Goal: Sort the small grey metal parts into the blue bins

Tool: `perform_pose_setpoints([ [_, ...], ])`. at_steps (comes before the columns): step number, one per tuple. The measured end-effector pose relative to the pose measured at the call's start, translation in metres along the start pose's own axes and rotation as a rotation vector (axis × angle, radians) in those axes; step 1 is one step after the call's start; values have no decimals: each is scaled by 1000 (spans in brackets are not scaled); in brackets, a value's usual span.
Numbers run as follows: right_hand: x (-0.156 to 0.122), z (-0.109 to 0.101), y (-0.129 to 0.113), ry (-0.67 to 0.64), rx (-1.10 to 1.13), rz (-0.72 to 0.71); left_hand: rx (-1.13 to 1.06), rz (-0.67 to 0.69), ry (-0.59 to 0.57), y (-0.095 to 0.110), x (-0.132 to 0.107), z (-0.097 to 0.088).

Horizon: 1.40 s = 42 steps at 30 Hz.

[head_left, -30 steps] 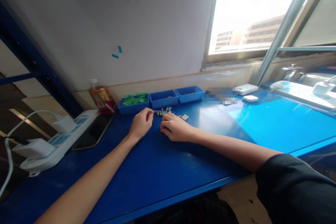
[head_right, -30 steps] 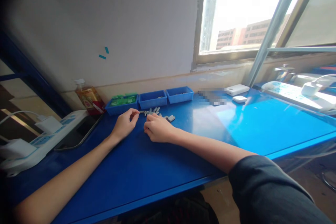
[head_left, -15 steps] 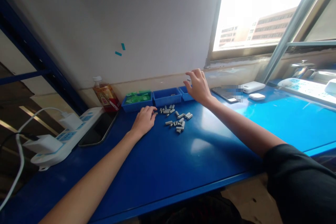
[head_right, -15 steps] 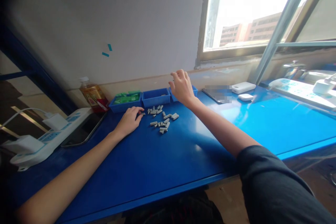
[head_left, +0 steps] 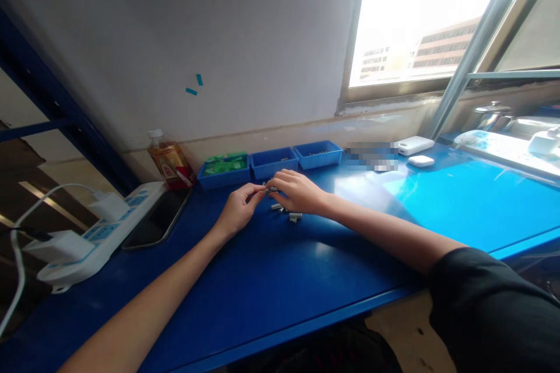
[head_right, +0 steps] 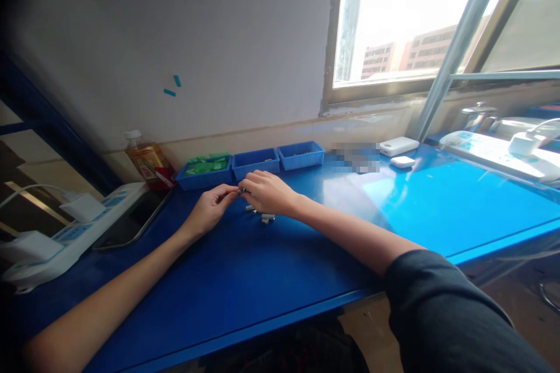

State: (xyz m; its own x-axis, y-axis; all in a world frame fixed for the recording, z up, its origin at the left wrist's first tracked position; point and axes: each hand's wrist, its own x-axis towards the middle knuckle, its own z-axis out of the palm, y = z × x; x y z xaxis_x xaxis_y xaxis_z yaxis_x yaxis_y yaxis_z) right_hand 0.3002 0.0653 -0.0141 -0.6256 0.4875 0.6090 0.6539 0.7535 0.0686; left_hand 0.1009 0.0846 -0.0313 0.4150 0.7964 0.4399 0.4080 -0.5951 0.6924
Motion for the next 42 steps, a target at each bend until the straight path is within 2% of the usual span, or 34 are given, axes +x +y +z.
perform_pose_setpoints([
  [2, 1, -9, -3, 49, -9, -30, -94, -19, -10, 7, -1, 1],
  [4, 5, -21, -4, 146, -33, 7, -130, -58, -11, 11, -2, 2],
  [7, 21, -40, 4, 348, -88, 181, 40, -38, -49, 11, -4, 0],
  [9, 32, -46, 16, 405, -153, 331, 219, 43, -150, 10, -6, -2],
  [11, 37, -43, 28, 294, -204, 444, 348, 105, -240, 8, -8, -3],
  [13, 32, -34, 34, 75, -172, 447, 420, 124, -263, 6, -9, -2],
  [14, 26, -29, 33, -24, -124, 407, 439, 126, -256, 6, -9, -1],
  [16, 12, -18, 24, -142, -11, 290, 450, 122, -223, 4, -9, 1],
  [18, -2, -11, 11, -200, 66, 190, 437, 105, -181, 3, -8, 4],
  [21, -14, -3, -5, -280, 142, 125, 422, 77, -145, 2, -8, 7],
  [24, -15, 2, -10, -292, 214, 132, 435, 69, -149, 1, -8, 8],
  [29, -10, 3, -10, -215, 258, 207, 463, 57, -153, 0, -9, 9],
  [34, -8, 5, -13, -299, 157, 274, 478, 57, -129, -3, -9, 10],
  [37, -9, 13, -13, -292, 136, 298, 496, 43, -129, -3, -8, 10],
  [40, -10, 17, -11, -243, 178, 281, 526, 55, -141, -2, -9, 10],
  [42, -8, 10, -8, -118, 172, 234, 540, 63, -139, -1, -10, 10],
])
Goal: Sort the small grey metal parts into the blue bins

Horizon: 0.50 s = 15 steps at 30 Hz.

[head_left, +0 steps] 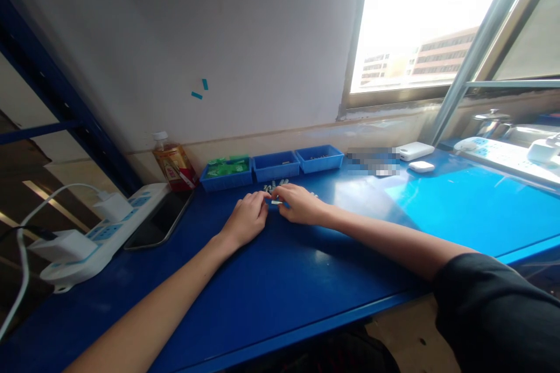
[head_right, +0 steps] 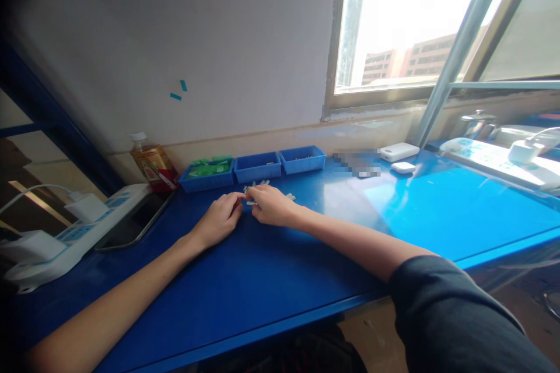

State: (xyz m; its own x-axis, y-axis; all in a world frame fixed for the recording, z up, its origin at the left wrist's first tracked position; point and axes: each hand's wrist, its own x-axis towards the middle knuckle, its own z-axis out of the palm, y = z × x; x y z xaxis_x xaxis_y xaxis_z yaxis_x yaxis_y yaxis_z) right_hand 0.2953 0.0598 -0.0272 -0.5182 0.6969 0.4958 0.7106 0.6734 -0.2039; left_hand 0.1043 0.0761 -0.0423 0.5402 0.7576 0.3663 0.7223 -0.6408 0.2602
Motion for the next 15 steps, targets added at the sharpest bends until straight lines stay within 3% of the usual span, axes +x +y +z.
perform_pose_setpoints([
  [5, 26, -56, 2, 632, -39, -223, 35, 4, -8, 4, 1, 1],
  [7, 43, -78, 8, 788, -66, -213, 86, 12, -14, 4, 6, 2],
  [8, 51, -85, 13, 806, -96, -179, 112, 7, -16, 4, 9, 3],
  [10, 62, -86, 23, 699, -183, -66, 137, -18, -26, 2, 14, 4],
  [13, 58, -63, 32, 290, -271, 78, 111, -25, -27, 0, 15, 4],
  [15, 44, -39, 31, 57, -249, 82, 96, 0, 1, -1, 13, 4],
])
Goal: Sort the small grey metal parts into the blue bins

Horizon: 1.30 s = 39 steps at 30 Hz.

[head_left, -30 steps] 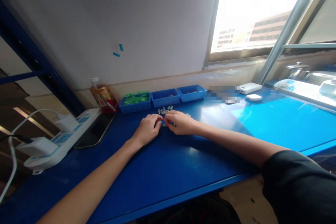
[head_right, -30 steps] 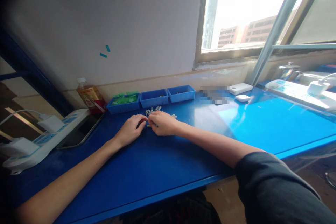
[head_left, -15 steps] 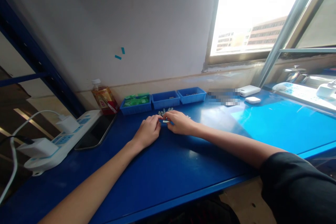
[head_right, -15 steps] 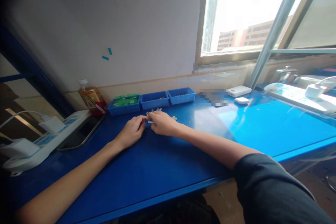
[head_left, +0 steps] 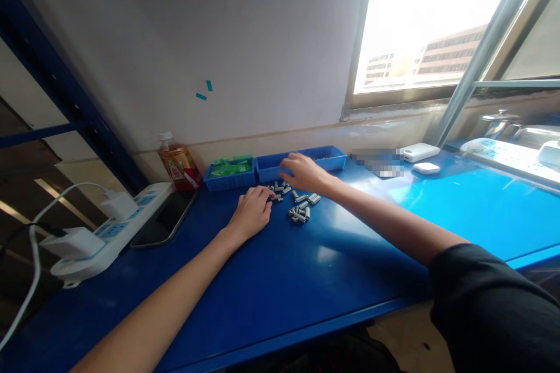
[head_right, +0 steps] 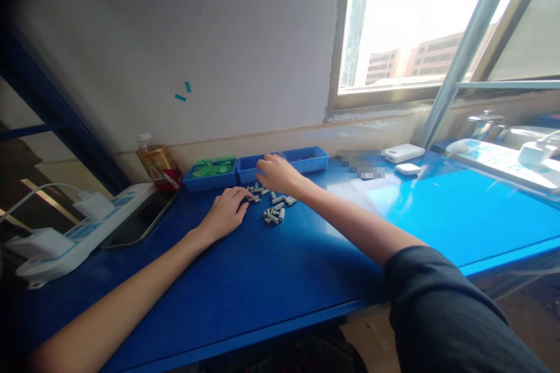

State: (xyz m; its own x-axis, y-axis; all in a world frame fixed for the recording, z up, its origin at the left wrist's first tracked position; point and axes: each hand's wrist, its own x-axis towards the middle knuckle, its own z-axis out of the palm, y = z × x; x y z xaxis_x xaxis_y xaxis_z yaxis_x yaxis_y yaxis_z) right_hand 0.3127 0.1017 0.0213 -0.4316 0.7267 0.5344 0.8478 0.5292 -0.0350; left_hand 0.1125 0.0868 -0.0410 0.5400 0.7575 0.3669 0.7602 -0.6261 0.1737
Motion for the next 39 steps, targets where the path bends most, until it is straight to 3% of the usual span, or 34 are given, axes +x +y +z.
perform_pose_setpoints([
  [2, -19, 19, -10, -101, 56, -81, -8, 22, 22, 1, -2, -1],
  [6, -40, 40, -26, -133, 194, -132, -28, 29, 40, 2, -5, -3],
  [10, -38, 47, -31, -170, 222, -18, -39, 39, 52, 2, -5, -5],
  [14, -33, 44, -30, -167, 124, -54, -32, -7, 57, 1, -5, -3],
  [17, -26, 22, -25, 2, 97, -98, -32, -62, 53, -1, -4, 0],
  [20, -11, -11, -16, 334, 158, -137, -43, -85, 44, -3, -3, 2],
  [22, 2, -29, -8, 550, 175, -109, -54, -90, 47, -3, -3, 3],
  [24, 14, -32, 2, 653, 162, -25, -70, -78, 58, -3, -3, 3],
  [26, 17, -21, 8, 599, 126, 62, -106, -49, 63, -4, -3, 3],
  [28, 12, 1, 7, 430, 80, 97, -180, -18, 55, -5, -3, 3],
  [32, -15, 39, -16, 124, 84, -68, -533, -85, 122, -9, -2, 3],
  [36, -32, 42, -39, 5, 178, -218, -922, -191, 274, -6, -4, -1],
  [39, -35, 32, -45, 13, 242, -257, -1003, -174, 289, 1, -5, -7],
])
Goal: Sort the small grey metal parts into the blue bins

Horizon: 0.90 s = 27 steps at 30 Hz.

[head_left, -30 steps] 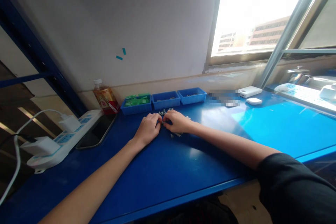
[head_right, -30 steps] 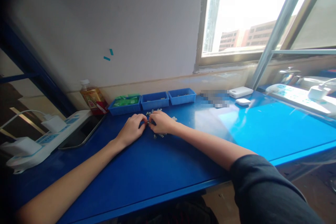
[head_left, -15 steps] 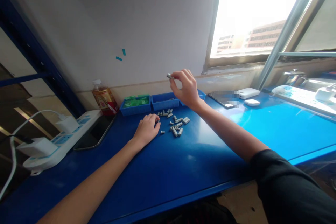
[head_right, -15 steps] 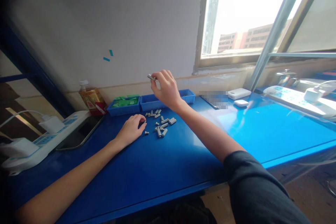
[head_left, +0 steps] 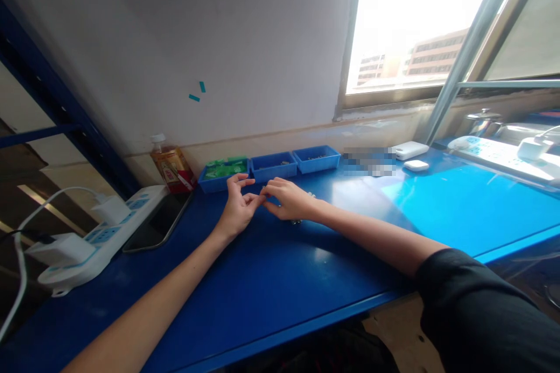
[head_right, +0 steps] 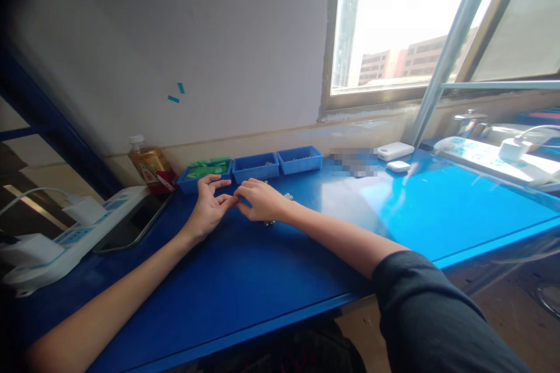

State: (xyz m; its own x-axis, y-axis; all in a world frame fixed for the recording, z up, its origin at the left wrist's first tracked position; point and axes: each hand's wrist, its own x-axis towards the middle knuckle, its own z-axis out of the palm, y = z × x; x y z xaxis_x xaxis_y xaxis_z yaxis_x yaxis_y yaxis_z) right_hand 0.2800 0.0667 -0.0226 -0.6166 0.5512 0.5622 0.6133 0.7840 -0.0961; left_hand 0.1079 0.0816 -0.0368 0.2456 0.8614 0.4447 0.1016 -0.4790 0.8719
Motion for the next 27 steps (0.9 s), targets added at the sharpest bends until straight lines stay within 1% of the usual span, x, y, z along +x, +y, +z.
perform_pose_setpoints([
  [2, 1, -9, -1, 29, -11, -26, -2, -1, -14, 3, -1, 1],
  [4, 4, -20, 4, 66, -78, -37, 28, -21, -36, 3, -1, 0],
  [5, 5, -26, 9, 101, -127, -14, 76, -28, -59, 3, -2, -1],
  [6, 6, -34, 16, 154, -183, 41, 154, -20, -92, 2, -3, -1],
  [7, 7, -42, 25, 215, -244, 126, 254, 8, -143, 3, -4, -2],
  [9, 4, -57, 47, 320, -363, 372, 477, 117, -286, 5, -8, -3],
  [10, 0, -63, 58, 319, -412, 503, 570, 178, -363, 7, -10, -2],
  [11, -5, -67, 67, 285, -444, 615, 640, 228, -429, 10, -12, -1],
  [12, -12, -69, 73, 232, -452, 691, 689, 261, -478, 13, -13, 1],
  [13, -18, -70, 75, 169, -441, 733, 726, 279, -509, 15, -15, 3],
  [14, -25, -69, 74, 113, -414, 741, 753, 288, -519, 17, -16, 5],
  [15, -31, -67, 70, 66, -373, 720, 771, 290, -518, 18, -17, 7],
  [17, -38, -60, 54, -12, -289, 633, 780, 286, -489, 19, -19, 10],
  [19, -39, -52, 34, -90, -218, 527, 767, 282, -461, 18, -20, 12],
  [21, -36, -44, 16, -163, -162, 436, 768, 295, -473, 19, -21, 13],
  [24, -30, -34, 2, -200, -98, 378, 810, 323, -514, 22, -21, 13],
  [27, -28, -26, 0, -166, -53, 375, 825, 319, -506, 22, -21, 12],
])
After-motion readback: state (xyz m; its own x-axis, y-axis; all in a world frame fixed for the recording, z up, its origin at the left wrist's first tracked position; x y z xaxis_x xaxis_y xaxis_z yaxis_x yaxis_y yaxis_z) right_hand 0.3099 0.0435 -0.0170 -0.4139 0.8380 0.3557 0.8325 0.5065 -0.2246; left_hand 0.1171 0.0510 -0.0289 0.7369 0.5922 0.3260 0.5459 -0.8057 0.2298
